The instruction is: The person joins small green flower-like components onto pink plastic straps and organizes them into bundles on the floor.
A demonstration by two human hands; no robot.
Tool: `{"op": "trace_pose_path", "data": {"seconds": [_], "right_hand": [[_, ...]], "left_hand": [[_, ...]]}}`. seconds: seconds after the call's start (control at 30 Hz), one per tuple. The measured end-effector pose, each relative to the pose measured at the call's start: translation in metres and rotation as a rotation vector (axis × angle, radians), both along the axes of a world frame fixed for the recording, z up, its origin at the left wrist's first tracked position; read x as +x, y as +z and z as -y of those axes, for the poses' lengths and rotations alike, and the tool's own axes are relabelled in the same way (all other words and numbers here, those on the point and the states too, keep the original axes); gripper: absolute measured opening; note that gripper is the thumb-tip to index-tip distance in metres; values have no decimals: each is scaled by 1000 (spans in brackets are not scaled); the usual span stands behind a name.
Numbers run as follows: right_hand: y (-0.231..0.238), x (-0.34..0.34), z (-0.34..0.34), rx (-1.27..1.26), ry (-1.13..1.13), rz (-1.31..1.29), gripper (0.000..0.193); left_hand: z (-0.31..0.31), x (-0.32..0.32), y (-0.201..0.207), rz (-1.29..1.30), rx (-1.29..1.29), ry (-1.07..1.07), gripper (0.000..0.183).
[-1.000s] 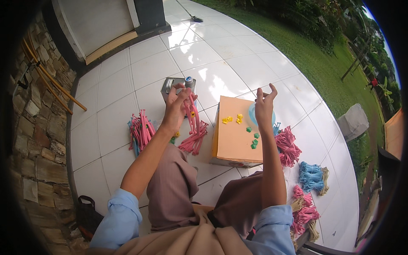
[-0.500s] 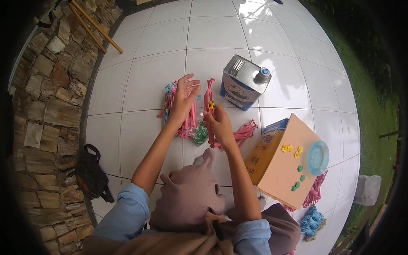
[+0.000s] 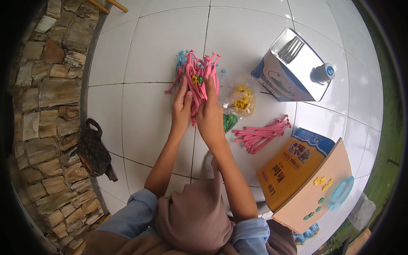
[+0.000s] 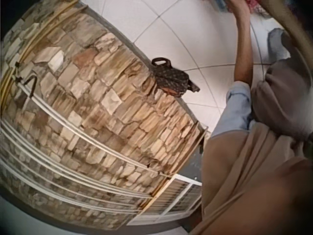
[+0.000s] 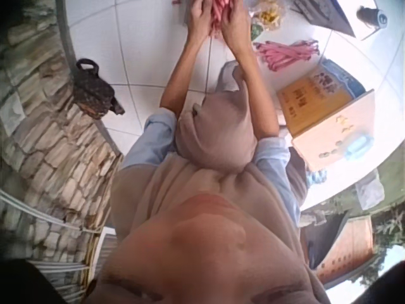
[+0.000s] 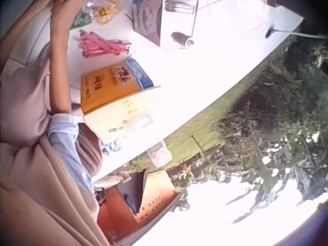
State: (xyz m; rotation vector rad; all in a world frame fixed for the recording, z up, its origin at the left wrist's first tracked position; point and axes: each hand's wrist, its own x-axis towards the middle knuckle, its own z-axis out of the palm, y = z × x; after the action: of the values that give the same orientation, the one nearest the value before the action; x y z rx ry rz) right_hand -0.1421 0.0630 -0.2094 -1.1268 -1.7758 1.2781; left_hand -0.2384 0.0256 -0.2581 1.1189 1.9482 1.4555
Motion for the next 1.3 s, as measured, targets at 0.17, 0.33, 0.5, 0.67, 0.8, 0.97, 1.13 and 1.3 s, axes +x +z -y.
{"op": "trace_pose_path", "data": {"seconds": [0.17, 0.33, 0.5, 0.67, 0.8, 0.97, 1.13, 1.3], "right_hand": [[7, 85, 1, -91, -451, -173, 27], [-65, 159, 18, -268, -970, -303, 23], [-120, 165, 36, -387, -1016, 15, 42], [-129, 159, 31, -380, -1150, -136, 45], [-123, 159, 21, -467, -1263, -86, 46], [-74, 150, 22, -303, -1232, -79, 50], [14, 148, 41, 70, -965, -292, 55], [98, 173, 46, 98, -741, -439, 57]], "left_hand": [[2, 49, 46, -249, 203, -179, 34], [-13, 137, 7, 232, 49, -763, 29], [-21, 179, -63, -273, -128, -808, 43], [-18, 180, -87, -277, -161, -857, 37], [-29, 179, -84, -242, -150, -911, 33], [-28, 179, -50, -273, -1, -853, 33], [-25, 165, 39, 5, 175, -796, 28], [-26, 155, 118, 57, 258, -848, 20]]}}
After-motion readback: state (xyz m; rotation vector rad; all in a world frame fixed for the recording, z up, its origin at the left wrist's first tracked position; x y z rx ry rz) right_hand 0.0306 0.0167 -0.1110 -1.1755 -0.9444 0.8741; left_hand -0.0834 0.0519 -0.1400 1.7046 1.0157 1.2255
